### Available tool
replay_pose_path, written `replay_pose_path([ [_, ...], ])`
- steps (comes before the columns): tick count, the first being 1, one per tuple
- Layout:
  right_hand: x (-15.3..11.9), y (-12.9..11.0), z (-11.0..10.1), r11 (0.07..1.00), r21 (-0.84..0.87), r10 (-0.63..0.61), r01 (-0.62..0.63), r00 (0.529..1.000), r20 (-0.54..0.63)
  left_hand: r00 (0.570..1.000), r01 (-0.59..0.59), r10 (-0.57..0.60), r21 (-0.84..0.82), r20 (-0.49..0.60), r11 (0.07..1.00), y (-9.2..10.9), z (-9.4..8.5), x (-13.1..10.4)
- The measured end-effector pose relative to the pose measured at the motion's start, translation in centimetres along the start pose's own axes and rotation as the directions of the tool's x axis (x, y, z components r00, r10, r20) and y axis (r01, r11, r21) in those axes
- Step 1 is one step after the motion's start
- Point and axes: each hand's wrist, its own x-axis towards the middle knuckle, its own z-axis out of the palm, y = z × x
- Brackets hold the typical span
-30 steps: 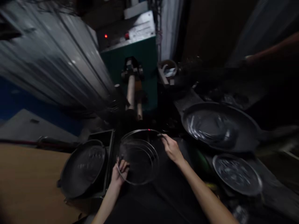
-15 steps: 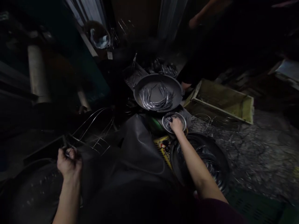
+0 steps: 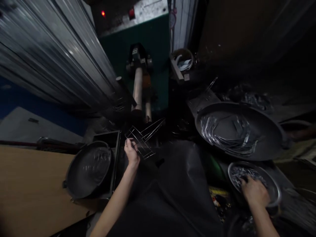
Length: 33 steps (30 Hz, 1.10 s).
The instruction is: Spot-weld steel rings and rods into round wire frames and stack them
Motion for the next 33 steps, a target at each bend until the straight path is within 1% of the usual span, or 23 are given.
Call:
replay_pose_path([
  [1, -0.2, -0.3, -0.2, 0.999, 0.018, 0.04, -0.04, 0.999, 0.001, 1.0, 0.01, -0.01, -0.002, 0.004, 1.0, -0.1, -0.3, 0.0],
  [3, -0.6, -1.0, -1.1, 0.986, 0.014, 0.166, -0.166, 0.986, -0.003, 0.999, 0.034, -0.033, -0.008, 0.015, 0.999, -0.1, -0.9, 0.1],
  [4, -0.9, -1.6, -1.7, 0.975, 0.042, 0.218, -0.217, 0.975, -0.04, 0.999, 0.043, -0.043, -0.012, 0.017, 0.999, -0.2, -1.3, 0.3],
  [6, -1.5, -3.3, -2.9, 0.943, 0.143, 0.322, -0.301, 0.934, -0.156, 0.998, 0.058, -0.058, -0.025, 0.017, 0.998, -0.3, -1.9, 0.8],
  [7, -2.0, -4.6, -3.3, 0.927, 0.211, 0.352, -0.311, 0.915, -0.195, 0.998, 0.065, -0.064, -0.033, 0.016, 0.997, -0.3, -2.2, 1.0],
  [8, -2.6, -6.3, -3.5, 0.911, 0.293, 0.357, -0.291, 0.911, -0.205, 0.997, 0.071, -0.07, -0.042, 0.015, 0.997, -0.4, -2.5, 1.3],
  [9, -3.4, -8.4, -3.5, 0.884, 0.39, 0.347, -0.259, 0.921, -0.175, 0.997, 0.075, -0.074, -0.05, 0.013, 0.996, -0.4, -2.7, 1.5],
  [10, -4.2, -10.8, -3.2, 0.844, 0.498, 0.29, -0.2, 0.951, -0.108, 0.997, 0.077, -0.076, -0.058, 0.011, 0.995, -0.4, -2.9, 1.6],
  [11, -5.2, -13.4, -2.8, 0.767, 0.625, 0.212, -0.146, 0.977, -0.032, 0.997, 0.075, -0.075, -0.063, 0.006, 0.995, -0.4, -3.1, 1.8],
  [12, -6.2, -16.1, -2.1, 0.654, 0.743, 0.134, -0.139, 0.989, 0.067, 0.998, 0.07, -0.07, -0.067, 0.001, 0.995, -0.3, -3.2, 1.9],
  [13, -7.3, -18.9, -1.3, 0.553, 0.817, 0.017, -0.162, 0.983, 0.184, 0.998, 0.063, -0.064, -0.071, -0.006, 0.995, -0.2, -3.3, 2.0],
  [14, -8.2, -21.6, -0.4, 0.484, 0.851, -0.089, -0.205, 0.956, 0.28, 0.998, 0.058, -0.059, -0.075, -0.011, 0.995, -0.1, -3.4, 2.1],
  [15, -9.0, -24.0, 0.4, 0.436, 0.869, -0.179, -0.233, 0.924, 0.338, 0.998, 0.055, -0.056, -0.08, -0.014, 0.995, 0.1, -3.5, 2.2],
  [16, -9.7, -26.2, 1.1, 0.409, 0.875, -0.253, -0.259, 0.889, 0.381, 0.998, 0.055, -0.057, -0.086, -0.017, 0.995, 0.2, -3.6, 2.3],
  [18, -10.7, -29.9, 2.3, 0.391, 0.875, -0.33, -0.285, 0.845, 0.422, 0.998, 0.064, -0.066, -0.096, -0.021, 0.993, 0.5, -3.9, 2.5],
  [20, -11.0, -32.5, 2.9, 0.393, 0.871, -0.359, -0.296, 0.823, 0.441, 0.996, 0.081, -0.084, -0.108, -0.019, 0.991, 0.6, -4.1, 2.8],
  [22, -11.2, -34.3, 3.2, 0.386, 0.872, -0.384, -0.302, 0.807, 0.449, 0.995, 0.096, -0.098, -0.119, -0.015, 0.988, 0.5, -4.2, 3.1],
  [25, -11.4, -35.7, 3.3, 0.325, 0.884, -0.422, -0.335, 0.786, 0.452, 0.994, 0.103, -0.105, -0.115, -0.012, 0.988, 0.3, -4.3, 3.5],
  [29, -11.8, -36.4, 3.4, 0.237, 0.874, -0.409, -0.425, 0.772, 0.486, 0.995, 0.098, -0.099, -0.065, -0.004, 0.993, 0.2, -4.1, 4.0],
  [33, -12.0, -36.8, 3.3, 0.209, 0.84, -0.387, -0.5, 0.747, 0.541, 0.996, 0.088, -0.088, -0.029, -0.005, 0.996, 0.3, -4.0, 4.5],
])
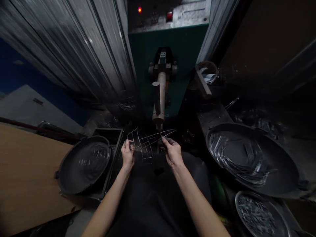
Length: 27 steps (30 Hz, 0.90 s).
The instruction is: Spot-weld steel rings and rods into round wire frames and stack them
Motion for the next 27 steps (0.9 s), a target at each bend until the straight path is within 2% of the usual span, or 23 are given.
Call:
replay_pose_path([
  [8, -0.3, -0.5, 0.7, 0.993, 0.04, 0.116, -0.114, 0.992, -0.044, 1.0, 0.001, -0.002, 0.038, 0.017, 0.999, 0.1, 0.1, 0.8],
  [16, -0.3, -0.7, 1.3, 0.995, -0.014, 0.099, -0.101, 0.992, -0.081, 0.999, 0.016, -0.017, 0.04, 0.032, 0.999, 0.5, 0.3, 0.9],
  [22, 0.4, -0.5, 1.3, 0.993, 0.018, 0.116, -0.114, 0.988, -0.105, 0.999, 0.026, -0.027, 0.028, 0.043, 0.999, 1.0, 0.7, 1.2],
  [27, 0.4, -0.6, 1.5, 0.992, 0.006, 0.128, -0.128, 0.986, -0.107, 0.995, 0.082, -0.082, 0.005, 0.058, 0.997, 1.6, 0.7, 1.2],
])
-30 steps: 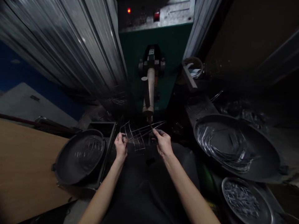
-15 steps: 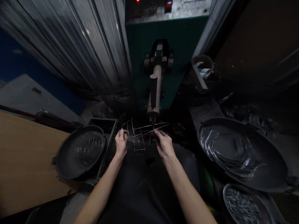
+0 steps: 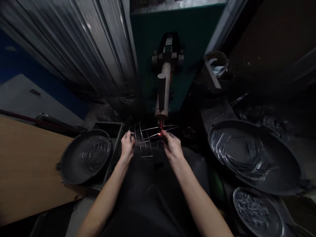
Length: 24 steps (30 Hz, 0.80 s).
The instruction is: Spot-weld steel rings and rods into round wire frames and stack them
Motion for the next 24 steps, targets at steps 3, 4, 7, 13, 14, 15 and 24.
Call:
replay_pose_path([
  [3, -0.4, 0.0, -0.2, 0.999, 0.041, 0.009, -0.01, 1.0, 0.01, 1.0, 0.031, -0.031, -0.047, -0.001, 0.998, 0.0, 0.1, 0.0],
  [4, -0.6, 0.0, -0.4, 0.999, 0.051, 0.004, -0.005, 1.0, 0.008, 0.999, 0.04, -0.04, -0.066, -0.001, 0.997, 0.0, 0.1, 0.1],
  [7, -1.0, 0.2, -1.6, 0.999, 0.029, -0.027, 0.028, 0.999, -0.025, 0.999, 0.049, -0.051, -0.097, -0.011, 0.994, 0.1, 0.3, 0.3],
  [13, -0.8, 0.3, -3.5, 0.998, 0.007, -0.058, 0.058, 0.997, -0.052, 0.999, 0.031, -0.032, -0.108, -0.013, 0.994, 0.6, 0.7, 1.1],
  [14, -0.9, 0.3, -3.6, 0.998, 0.008, -0.054, 0.055, 0.997, -0.057, 0.999, 0.037, -0.039, -0.106, -0.014, 0.994, 0.7, 0.8, 1.2],
  [15, -1.1, 0.3, -3.6, 0.998, -0.002, -0.057, 0.057, 0.997, -0.059, 0.999, 0.045, -0.047, -0.104, -0.019, 0.994, 0.8, 0.9, 1.2],
  [24, -7.5, 0.2, -1.9, 0.557, -0.576, -0.367, 0.598, 0.8, 0.475, 0.997, -0.059, 0.058, -0.027, -0.04, 0.998, -0.9, -0.5, -0.5],
])
